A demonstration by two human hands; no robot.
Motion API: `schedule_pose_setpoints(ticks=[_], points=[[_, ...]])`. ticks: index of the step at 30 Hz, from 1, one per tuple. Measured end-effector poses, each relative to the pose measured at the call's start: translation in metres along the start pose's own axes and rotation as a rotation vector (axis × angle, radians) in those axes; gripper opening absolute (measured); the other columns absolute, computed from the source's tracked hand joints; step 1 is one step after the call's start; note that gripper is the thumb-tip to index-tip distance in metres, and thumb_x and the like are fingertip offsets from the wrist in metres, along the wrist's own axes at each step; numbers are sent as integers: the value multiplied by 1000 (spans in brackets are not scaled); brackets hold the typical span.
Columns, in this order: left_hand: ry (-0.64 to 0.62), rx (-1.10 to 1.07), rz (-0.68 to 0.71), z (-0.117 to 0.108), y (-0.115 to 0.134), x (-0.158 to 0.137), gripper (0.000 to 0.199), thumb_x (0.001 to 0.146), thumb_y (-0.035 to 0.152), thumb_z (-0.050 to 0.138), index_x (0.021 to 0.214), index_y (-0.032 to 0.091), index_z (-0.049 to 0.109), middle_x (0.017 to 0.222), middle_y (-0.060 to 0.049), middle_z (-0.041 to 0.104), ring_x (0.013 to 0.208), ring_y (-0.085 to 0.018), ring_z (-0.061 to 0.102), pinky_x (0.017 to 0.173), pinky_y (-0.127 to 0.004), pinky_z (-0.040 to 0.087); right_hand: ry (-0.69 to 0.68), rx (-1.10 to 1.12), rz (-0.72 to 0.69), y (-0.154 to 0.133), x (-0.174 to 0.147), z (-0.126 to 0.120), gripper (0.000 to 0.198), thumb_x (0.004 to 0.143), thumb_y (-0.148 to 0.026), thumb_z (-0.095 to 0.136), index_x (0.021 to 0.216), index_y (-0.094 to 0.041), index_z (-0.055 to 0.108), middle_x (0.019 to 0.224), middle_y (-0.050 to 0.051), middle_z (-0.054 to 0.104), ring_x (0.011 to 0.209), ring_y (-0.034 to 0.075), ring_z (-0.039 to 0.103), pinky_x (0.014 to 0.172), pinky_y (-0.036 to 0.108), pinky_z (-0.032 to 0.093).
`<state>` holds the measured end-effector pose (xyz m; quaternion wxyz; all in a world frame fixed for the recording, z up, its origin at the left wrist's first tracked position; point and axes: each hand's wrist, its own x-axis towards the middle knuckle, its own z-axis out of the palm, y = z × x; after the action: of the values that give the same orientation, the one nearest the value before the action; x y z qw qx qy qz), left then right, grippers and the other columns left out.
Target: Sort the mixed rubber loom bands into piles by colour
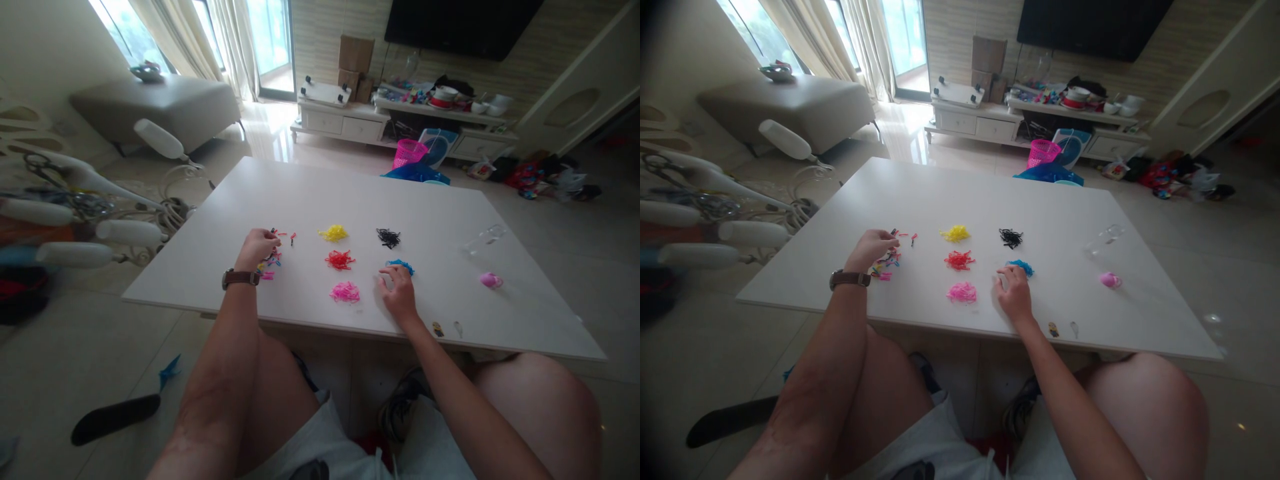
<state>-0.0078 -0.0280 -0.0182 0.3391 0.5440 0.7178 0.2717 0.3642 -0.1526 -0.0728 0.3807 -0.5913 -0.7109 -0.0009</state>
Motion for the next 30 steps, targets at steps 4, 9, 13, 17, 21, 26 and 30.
schedule_pose_setpoints(ticks=[4,9,13,17,21,26,30], points=[[75,38,6,-5,-3,-4,19,64,22,70,81,14,73,79,-7,74,68,-17,65,54,-22,46,-2,-5,-10,0,0,0,19,86,-18,54,100,-21,67,100,9,61,100,29,56,92,46,47],[49,146,-40,-11,-6,-6,21,62,20,75,83,16,75,76,-5,74,72,-19,67,57,-23,49,-13,8,0,0,0,0,20,86,-18,54,99,-22,68,100,9,62,101,29,56,94,47,47],[15,209,-62,-10,-9,-2,12,60,17,77,72,17,75,63,-4,69,67,-20,66,61,-25,50,-17,1,-7,0,0,0,18,87,-18,54,99,-22,67,100,9,62,101,29,56,94,46,47],[-11,234,-84,-8,-10,1,8,63,14,77,70,17,74,57,-3,65,63,-19,65,63,-26,50,-10,-1,-8,0,0,0,17,87,-18,54,98,-21,67,100,10,62,101,29,56,93,46,47],[8,304,-103,-7,-12,2,8,65,19,79,71,17,74,58,-4,66,64,-19,65,64,-26,48,-22,9,2,-1,0,0,17,86,-18,54,97,-22,67,100,9,62,101,29,56,93,46,47],[-10,334,-105,-4,-15,6,9,67,23,78,73,19,72,67,-4,70,68,-19,66,63,-25,47,-23,11,4,-1,0,0,16,86,-18,55,96,-22,67,99,9,62,101,29,56,93,47,47],[-51,340,-112,-4,-16,8,9,69,25,77,70,19,70,67,-6,70,68,-20,65,61,-26,47,-19,7,-2,-1,0,0,15,87,-18,55,95,-22,67,100,9,62,101,29,56,94,46,47]])
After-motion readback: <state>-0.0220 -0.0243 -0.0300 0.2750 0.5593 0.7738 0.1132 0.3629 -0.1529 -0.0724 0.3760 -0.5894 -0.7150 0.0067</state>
